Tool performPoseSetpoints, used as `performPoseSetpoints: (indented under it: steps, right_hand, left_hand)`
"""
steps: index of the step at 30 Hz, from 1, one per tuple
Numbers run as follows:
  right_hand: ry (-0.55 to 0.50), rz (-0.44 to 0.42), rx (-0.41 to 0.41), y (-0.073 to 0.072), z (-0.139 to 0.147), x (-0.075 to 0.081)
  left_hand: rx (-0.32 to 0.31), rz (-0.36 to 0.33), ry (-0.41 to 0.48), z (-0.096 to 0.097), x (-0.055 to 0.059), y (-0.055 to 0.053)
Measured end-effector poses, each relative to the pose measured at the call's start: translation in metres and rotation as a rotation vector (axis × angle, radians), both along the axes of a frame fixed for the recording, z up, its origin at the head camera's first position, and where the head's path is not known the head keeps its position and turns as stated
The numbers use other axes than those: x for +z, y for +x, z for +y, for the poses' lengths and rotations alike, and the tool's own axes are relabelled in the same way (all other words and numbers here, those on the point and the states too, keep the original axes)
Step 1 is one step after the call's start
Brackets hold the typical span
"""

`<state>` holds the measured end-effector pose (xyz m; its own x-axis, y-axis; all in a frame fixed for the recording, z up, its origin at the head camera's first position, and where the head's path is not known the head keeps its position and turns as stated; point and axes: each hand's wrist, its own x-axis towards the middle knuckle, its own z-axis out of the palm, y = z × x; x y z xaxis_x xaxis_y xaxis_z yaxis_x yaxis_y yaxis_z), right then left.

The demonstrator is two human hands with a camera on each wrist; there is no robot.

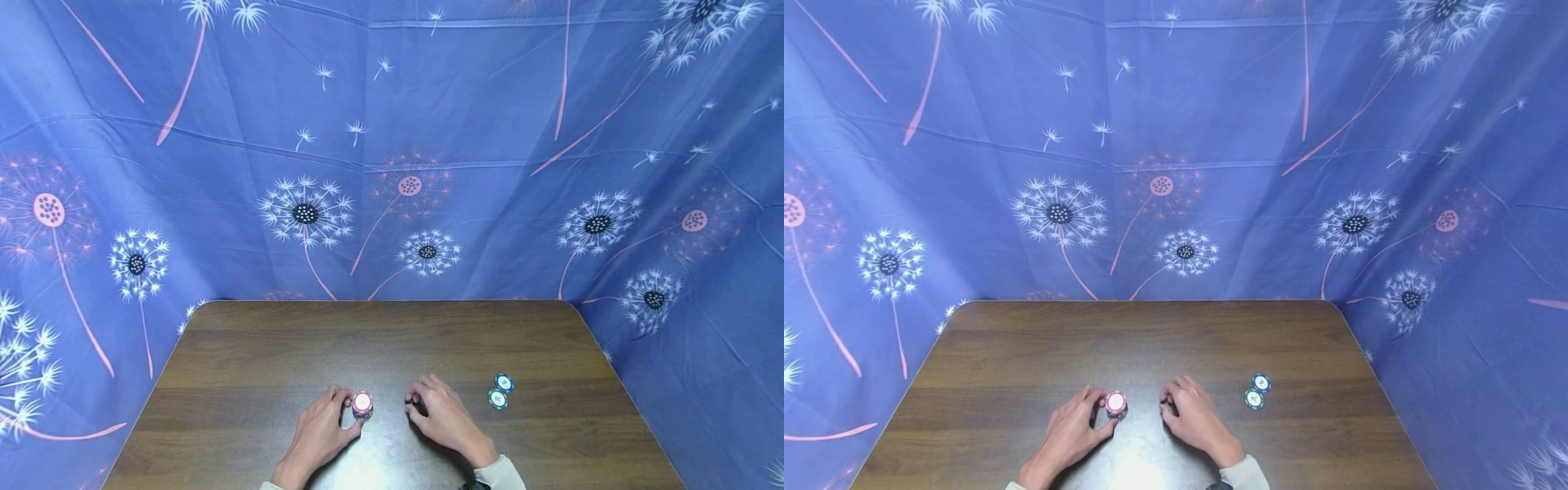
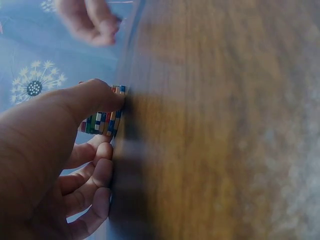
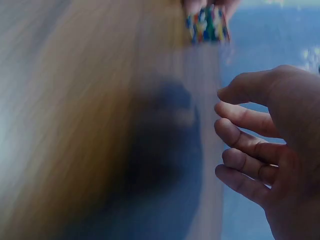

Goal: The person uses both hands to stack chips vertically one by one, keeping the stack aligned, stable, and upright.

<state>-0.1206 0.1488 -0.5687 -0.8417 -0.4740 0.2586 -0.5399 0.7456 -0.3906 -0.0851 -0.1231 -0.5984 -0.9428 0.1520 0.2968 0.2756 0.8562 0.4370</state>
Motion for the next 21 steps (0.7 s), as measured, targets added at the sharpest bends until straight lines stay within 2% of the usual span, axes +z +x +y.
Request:
performPoseSetpoints:
  steps: [5,11,16,21]
  right_hand:
    - [-0.016,0.034,-0.129,0.006,0.045,-0.006]
    - [-0.021,0.073,-0.261,0.01,0.097,-0.006]
    - [-0.006,0.056,-0.361,0.007,0.132,-0.003]
    - [0.037,0.05,-0.478,-0.002,0.152,0.002]
  left_hand:
    - [0.0,-0.009,0.008,0.001,0.001,0.0]
    - [0.003,-0.016,-0.002,0.001,0.0,0.0]
    - [0.002,-0.002,-0.001,0.001,-0.001,0.001]
    - [0.002,0.0,-0.002,0.001,0.0,0.001]
